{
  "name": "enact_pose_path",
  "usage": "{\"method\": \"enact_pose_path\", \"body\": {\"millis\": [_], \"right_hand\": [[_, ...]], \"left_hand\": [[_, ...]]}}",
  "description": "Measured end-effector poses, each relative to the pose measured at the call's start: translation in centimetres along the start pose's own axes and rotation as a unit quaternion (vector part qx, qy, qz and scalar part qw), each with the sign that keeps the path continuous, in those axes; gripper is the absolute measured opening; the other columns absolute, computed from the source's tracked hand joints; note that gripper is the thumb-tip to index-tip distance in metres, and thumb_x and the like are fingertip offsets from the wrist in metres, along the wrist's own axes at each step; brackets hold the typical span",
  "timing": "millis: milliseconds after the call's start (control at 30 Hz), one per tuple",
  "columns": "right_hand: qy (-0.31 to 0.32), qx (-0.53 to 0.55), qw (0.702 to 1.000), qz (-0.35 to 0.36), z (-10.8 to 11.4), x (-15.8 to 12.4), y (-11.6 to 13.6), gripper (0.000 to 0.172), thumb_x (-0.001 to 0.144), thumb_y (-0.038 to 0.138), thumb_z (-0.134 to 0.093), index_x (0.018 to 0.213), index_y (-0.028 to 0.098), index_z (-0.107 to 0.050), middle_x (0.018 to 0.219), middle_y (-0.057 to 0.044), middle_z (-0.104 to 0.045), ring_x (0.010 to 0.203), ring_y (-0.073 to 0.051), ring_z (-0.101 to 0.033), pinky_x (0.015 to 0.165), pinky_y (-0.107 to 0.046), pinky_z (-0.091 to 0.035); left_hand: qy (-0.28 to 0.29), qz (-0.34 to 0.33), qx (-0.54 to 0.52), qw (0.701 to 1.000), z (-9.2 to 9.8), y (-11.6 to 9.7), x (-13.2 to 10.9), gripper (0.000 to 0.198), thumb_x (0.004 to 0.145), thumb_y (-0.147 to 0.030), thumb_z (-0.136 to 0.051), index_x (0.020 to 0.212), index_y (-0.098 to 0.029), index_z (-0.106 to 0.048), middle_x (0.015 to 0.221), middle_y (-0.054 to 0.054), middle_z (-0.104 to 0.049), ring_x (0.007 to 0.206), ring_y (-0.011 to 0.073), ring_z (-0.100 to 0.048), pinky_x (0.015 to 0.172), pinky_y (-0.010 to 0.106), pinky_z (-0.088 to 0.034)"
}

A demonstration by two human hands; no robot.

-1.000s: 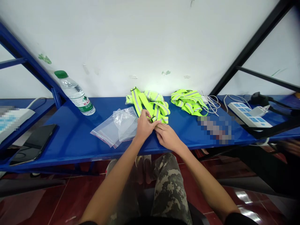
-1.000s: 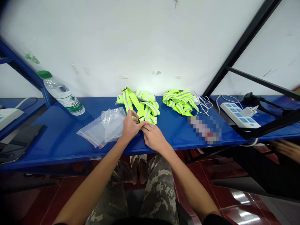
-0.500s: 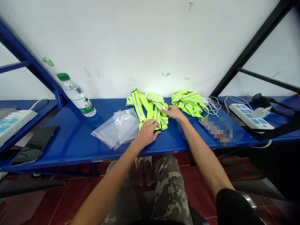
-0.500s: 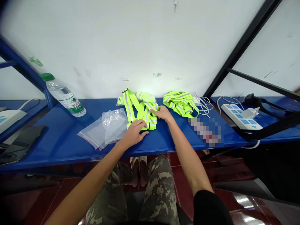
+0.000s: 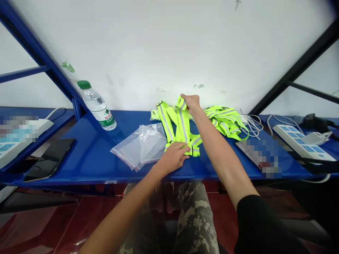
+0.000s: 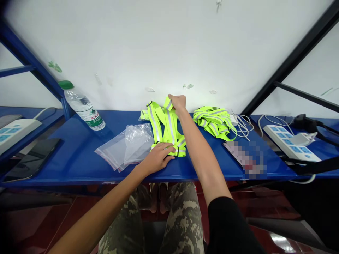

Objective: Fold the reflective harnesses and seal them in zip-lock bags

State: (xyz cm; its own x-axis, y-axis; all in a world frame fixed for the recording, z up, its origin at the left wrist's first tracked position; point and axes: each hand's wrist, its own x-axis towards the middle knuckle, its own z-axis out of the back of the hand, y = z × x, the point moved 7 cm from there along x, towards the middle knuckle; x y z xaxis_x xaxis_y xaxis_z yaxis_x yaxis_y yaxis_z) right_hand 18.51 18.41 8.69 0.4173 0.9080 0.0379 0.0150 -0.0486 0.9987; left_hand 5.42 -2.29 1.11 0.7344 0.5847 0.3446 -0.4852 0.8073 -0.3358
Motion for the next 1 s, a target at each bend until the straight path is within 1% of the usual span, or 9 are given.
{"method": "enact_pose_path", "body": {"millis": [100,200,300,433,500,600,667,800,1000], "right_hand": [[-0.018,0.052,0.996,-0.071,-0.7,0.4,-2.2,0.023,0.081,0.016,-0.067,0.068,0.018,-0.048,0.053,0.005,-0.047,0.048,-0.008,-0.047,0.039,-0.018,-0.035],[0.01,0.083,0.994,-0.074,-0.9,1.5,-1.7,0.011,0.081,0.009,-0.06,0.077,0.016,-0.052,0.063,0.002,-0.057,0.057,-0.007,-0.056,0.05,-0.016,-0.045],[0.056,0.023,0.998,-0.019,-0.3,2.6,0.1,0.008,0.082,0.018,-0.062,0.085,0.016,-0.055,0.084,-0.002,-0.063,0.072,-0.01,-0.064,0.066,-0.023,-0.054],[0.02,-0.224,0.964,0.145,3.0,1.9,1.9,0.031,0.076,0.037,-0.075,0.088,0.014,-0.059,0.1,-0.012,-0.064,0.093,-0.02,-0.063,0.079,-0.033,-0.055],[0.035,-0.304,0.941,0.144,4.7,0.7,0.6,0.039,0.065,0.039,-0.084,0.083,0.014,-0.061,0.089,-0.012,-0.065,0.087,-0.021,-0.063,0.075,-0.032,-0.055],[0.116,-0.353,0.928,-0.004,6.5,-0.9,-3.5,0.043,0.048,0.027,-0.093,0.076,0.015,-0.062,0.06,-0.001,-0.061,0.057,-0.016,-0.058,0.051,-0.027,-0.051],[0.149,-0.372,0.916,-0.028,6.7,-1.5,-4.6,0.034,0.051,0.018,-0.09,0.07,0.015,-0.061,0.047,0.003,-0.054,0.044,-0.013,-0.051,0.04,-0.023,-0.042],[0.113,-0.307,0.944,0.047,5.8,-0.3,-1.9,0.025,0.076,0.02,-0.075,0.06,0.015,-0.056,0.038,0.003,-0.045,0.036,-0.01,-0.042,0.032,-0.02,-0.031],[0.02,-0.104,0.993,0.046,4.1,2.2,1.8,0.026,0.092,0.023,-0.059,0.069,0.019,-0.049,0.041,0.008,-0.036,0.032,-0.007,-0.036,0.03,-0.016,-0.025]], "left_hand": [[0.006,-0.001,0.005,1.0,0.0,-0.2,-0.1,0.019,0.096,-0.03,-0.052,0.11,-0.02,-0.061,0.125,0.01,-0.063,0.12,0.0271,-0.056,0.103,0.042,-0.042],[0.013,-0.005,0.003,1.0,-0.1,-0.4,-0.3,0.02,0.096,-0.03,-0.052,0.11,-0.019,-0.061,0.125,0.01,-0.063,0.119,0.0271,-0.057,0.103,0.042,-0.042],[0.01,-0.001,-0.006,1.0,-0.1,-0.6,-0.6,0.02,0.097,-0.03,-0.051,0.111,-0.02,-0.061,0.126,0.01,-0.063,0.119,0.0263,-0.057,0.102,0.042,-0.043],[0.0,0.006,-0.002,1.0,-0.1,-0.7,-0.7,0.019,0.098,-0.029,-0.049,0.111,-0.02,-0.061,0.128,0.01,-0.062,0.122,0.0264,-0.056,0.104,0.043,-0.041],[-0.001,0.004,-0.002,1.0,-0.1,-0.8,-0.7,0.019,0.098,-0.029,-0.049,0.11,-0.021,-0.061,0.128,0.01,-0.062,0.122,0.0265,-0.055,0.104,0.043,-0.041],[-0.007,0.006,-0.002,1.0,0.0,-0.8,-0.6,0.019,0.097,-0.029,-0.051,0.11,-0.021,-0.062,0.128,0.009,-0.063,0.12,0.0262,-0.056,0.104,0.042,-0.042],[-0.011,0.009,-0.002,1.0,0.1,-0.8,-0.6,0.019,0.097,-0.03,-0.052,0.109,-0.02,-0.062,0.128,0.009,-0.063,0.119,0.0262,-0.057,0.103,0.042,-0.043],[-0.011,0.007,-0.002,1.0,0.2,-0.9,-0.7,0.019,0.097,-0.03,-0.052,0.109,-0.02,-0.062,0.128,0.009,-0.063,0.12,0.0262,-0.056,0.103,0.042,-0.043],[-0.012,0.017,0.012,1.0,0.3,-0.9,-0.7,0.019,0.097,-0.031,-0.051,0.11,-0.021,-0.062,0.131,0.009,-0.06,0.119,0.0266,-0.055,0.102,0.043,-0.043]]}}
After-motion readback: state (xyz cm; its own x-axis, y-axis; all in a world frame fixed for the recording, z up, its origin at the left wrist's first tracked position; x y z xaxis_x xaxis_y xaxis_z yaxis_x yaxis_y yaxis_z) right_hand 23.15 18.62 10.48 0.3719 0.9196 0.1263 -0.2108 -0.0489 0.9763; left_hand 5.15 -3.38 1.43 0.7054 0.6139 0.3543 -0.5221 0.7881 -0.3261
